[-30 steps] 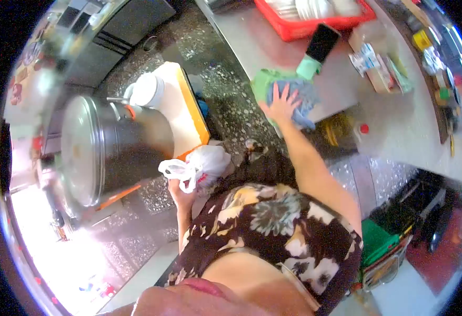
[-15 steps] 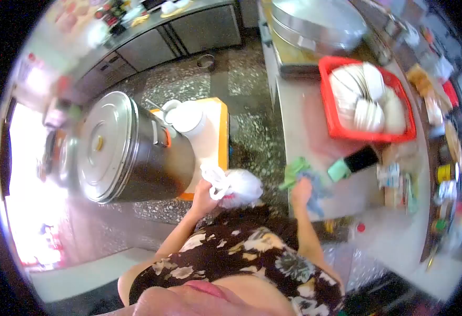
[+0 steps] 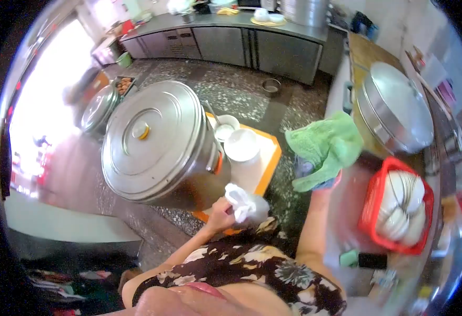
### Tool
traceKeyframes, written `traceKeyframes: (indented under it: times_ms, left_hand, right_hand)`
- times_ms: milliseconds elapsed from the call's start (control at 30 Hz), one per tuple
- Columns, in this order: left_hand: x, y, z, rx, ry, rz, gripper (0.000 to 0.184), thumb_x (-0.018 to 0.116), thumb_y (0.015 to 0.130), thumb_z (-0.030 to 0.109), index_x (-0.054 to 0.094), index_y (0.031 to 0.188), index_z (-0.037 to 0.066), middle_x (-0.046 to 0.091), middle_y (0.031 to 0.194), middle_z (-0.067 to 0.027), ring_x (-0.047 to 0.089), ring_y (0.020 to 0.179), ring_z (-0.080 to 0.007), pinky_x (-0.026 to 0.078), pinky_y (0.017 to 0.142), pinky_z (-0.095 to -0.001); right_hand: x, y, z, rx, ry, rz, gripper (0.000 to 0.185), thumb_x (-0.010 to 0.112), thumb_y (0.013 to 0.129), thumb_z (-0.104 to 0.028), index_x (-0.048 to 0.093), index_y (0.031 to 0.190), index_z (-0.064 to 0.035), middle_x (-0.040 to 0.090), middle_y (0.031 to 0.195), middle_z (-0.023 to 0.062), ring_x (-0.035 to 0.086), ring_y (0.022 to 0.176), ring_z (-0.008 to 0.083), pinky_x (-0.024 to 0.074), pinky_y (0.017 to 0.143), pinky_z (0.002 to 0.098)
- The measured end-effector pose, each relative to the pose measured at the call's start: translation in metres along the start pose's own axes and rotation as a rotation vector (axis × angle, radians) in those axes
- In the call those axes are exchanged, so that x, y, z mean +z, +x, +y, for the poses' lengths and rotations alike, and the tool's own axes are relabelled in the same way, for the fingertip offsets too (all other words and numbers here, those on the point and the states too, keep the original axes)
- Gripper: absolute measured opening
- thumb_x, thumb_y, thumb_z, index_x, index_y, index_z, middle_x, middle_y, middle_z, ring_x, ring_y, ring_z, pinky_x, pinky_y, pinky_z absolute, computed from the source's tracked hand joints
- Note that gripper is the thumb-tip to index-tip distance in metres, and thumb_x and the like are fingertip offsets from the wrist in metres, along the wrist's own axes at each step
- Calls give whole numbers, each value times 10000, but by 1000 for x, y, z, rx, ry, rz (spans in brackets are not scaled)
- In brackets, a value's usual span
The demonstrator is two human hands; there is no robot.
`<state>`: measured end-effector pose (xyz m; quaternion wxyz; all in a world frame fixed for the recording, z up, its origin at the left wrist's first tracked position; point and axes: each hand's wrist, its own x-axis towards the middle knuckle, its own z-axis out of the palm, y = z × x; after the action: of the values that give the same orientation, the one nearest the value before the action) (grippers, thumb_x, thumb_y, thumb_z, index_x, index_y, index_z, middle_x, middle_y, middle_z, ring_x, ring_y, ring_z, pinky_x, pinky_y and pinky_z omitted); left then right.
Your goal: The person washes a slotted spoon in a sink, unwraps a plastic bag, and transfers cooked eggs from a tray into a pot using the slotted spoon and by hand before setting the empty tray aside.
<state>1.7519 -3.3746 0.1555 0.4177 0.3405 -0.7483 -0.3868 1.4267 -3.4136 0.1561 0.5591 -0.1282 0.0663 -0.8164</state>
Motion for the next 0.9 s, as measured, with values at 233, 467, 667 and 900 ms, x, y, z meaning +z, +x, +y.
traceKeyframes:
  times_ms: [233, 467, 667, 900]
  left_hand:
    - [6, 98, -38, -140, 97, 154, 219, 697, 666, 93, 642, 870, 36, 628, 870, -114, 601, 775, -251, 462, 663, -322]
    - [31, 175, -35, -533, 84, 534, 253, 683, 697, 90, 646, 931, 4, 651, 905, -111, 616, 811, -212, 474, 750, -335]
    - [28, 255, -25, -330, -1, 913, 270, 610, 765, 226, 528, 921, 22, 515, 879, -42, 474, 807, -145, 403, 719, -303]
    - [14, 406, -70, -106, -810, 742, 458, 614, 726, 291, 441, 1052, 19, 493, 1008, -103, 507, 965, -246, 399, 882, -390]
  right_hand:
    - [-49, 175, 78, 229, -152, 237, 471, 394, 893, -437, 471, 1205, -91, 498, 1201, 101, 470, 1090, 268, 344, 997, 401]
    - [-66, 290, 131, 801, 82, 107, 516, 455, 866, -476, 502, 1186, -75, 540, 1181, 98, 516, 1063, 275, 400, 955, 416]
    - [-57, 327, 170, 1062, 134, 92, 505, 511, 845, -451, 508, 1161, -57, 545, 1145, 132, 526, 1050, 280, 446, 905, 430]
    - [-75, 399, 163, 1298, 55, 247, 475, 539, 837, -421, 518, 1137, -53, 552, 1126, 128, 541, 1022, 275, 465, 879, 423]
